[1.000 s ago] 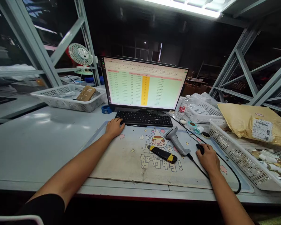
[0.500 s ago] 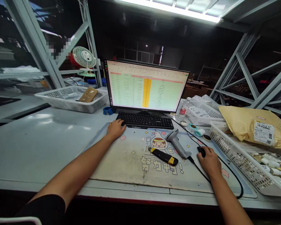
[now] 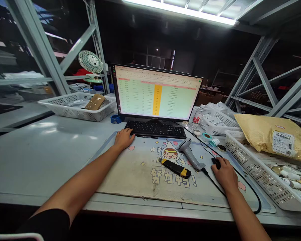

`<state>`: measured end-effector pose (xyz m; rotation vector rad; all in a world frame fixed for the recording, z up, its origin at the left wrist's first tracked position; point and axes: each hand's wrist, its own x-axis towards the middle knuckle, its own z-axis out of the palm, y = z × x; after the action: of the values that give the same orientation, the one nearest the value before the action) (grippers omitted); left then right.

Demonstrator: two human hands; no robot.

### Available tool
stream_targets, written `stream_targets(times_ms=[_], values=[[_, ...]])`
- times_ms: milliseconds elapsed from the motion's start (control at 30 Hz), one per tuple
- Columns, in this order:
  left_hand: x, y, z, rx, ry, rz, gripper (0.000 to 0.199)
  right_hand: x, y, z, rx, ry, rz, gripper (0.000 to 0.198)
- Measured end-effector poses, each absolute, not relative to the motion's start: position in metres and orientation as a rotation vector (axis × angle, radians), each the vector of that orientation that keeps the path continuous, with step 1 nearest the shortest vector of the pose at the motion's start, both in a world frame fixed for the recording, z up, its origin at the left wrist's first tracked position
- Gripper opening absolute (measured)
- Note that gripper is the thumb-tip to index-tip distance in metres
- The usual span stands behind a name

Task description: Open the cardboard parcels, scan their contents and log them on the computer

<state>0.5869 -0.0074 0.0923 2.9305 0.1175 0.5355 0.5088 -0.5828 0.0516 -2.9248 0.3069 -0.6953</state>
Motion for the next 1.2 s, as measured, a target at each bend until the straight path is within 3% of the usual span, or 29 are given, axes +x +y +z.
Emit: stream_targets(times_ms=[1200], values=[[0.5871, -0.0063, 0.0921, 2.92, 0.106, 0.541, 0.053, 0.5124, -0.5876, 0.0471, -2.917, 0.274, -0.737, 0.047]])
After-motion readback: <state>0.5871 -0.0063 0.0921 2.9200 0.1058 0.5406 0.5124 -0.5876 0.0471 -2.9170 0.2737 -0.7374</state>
